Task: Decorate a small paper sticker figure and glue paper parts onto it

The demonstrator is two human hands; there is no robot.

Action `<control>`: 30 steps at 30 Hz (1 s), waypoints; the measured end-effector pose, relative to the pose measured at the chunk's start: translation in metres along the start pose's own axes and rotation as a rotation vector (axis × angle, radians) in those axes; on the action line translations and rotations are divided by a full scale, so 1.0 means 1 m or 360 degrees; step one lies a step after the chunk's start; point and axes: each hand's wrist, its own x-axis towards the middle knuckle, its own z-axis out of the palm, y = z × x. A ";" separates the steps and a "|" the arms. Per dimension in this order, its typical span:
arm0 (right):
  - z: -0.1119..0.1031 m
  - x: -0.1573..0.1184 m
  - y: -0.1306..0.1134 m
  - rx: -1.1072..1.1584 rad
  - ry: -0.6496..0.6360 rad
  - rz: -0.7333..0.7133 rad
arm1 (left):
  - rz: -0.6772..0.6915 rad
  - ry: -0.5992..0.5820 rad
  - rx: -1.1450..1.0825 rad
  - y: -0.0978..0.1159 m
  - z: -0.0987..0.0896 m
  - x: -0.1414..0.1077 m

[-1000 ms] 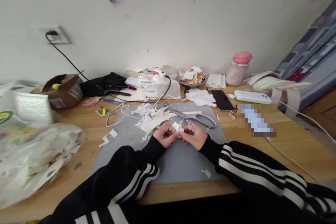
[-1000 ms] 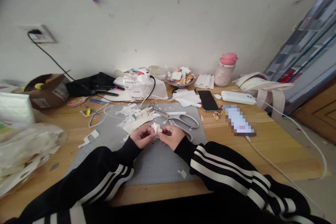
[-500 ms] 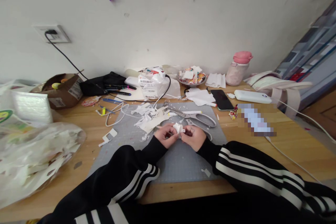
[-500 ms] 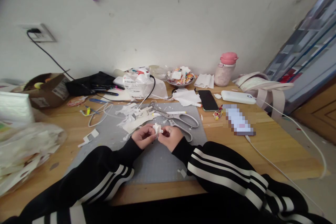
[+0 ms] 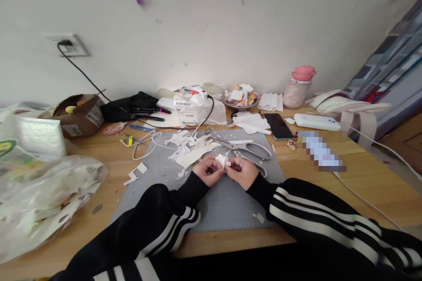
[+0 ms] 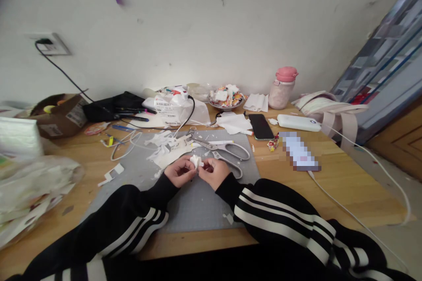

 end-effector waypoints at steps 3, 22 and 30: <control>0.000 0.000 -0.003 0.0007 -0.0005 0.0037 | -0.0021 0.0064 -0.0019 0.002 0.002 -0.002; 0.000 0.001 0.000 0.0050 -0.0084 0.0043 | -0.0077 0.0159 -0.0077 0.009 0.003 0.001; -0.001 0.000 -0.003 0.0035 -0.0080 0.0031 | -0.0026 0.0126 -0.0084 0.004 0.004 0.002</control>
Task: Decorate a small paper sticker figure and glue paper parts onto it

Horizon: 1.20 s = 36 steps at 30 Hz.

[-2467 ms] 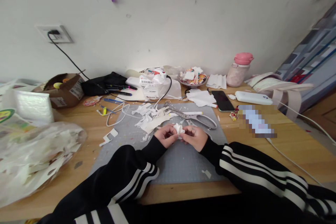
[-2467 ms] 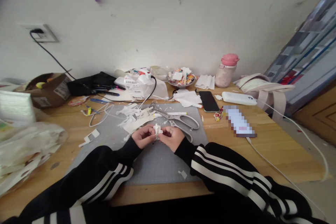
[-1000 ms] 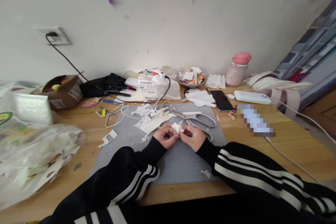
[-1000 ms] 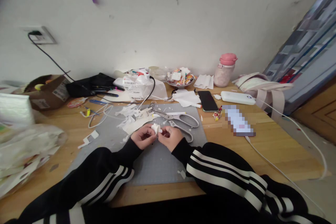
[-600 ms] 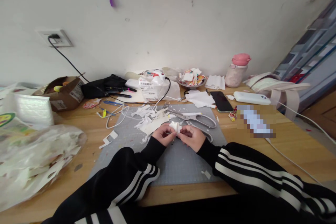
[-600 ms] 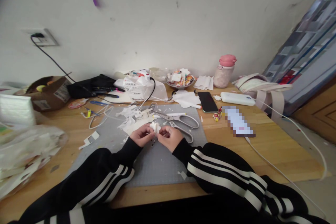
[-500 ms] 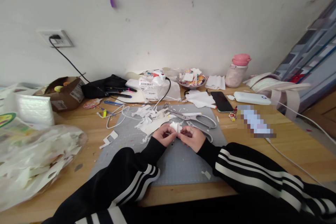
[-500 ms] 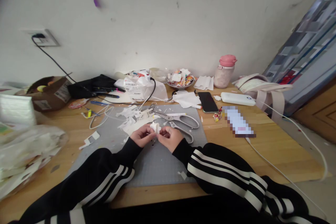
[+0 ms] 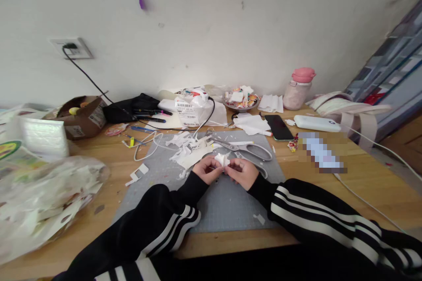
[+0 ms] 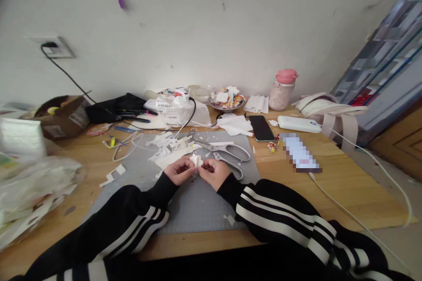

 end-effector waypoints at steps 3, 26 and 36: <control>0.000 -0.001 0.000 -0.0011 0.0013 -0.0016 | 0.0019 -0.0008 0.0021 -0.006 0.001 0.002; 0.000 0.000 -0.001 -0.0108 0.0083 -0.0148 | 0.0013 -0.0060 0.0081 -0.007 0.000 -0.001; -0.005 0.000 -0.005 -0.0340 0.0055 -0.0230 | -0.0067 0.0164 -0.0007 0.004 -0.007 0.003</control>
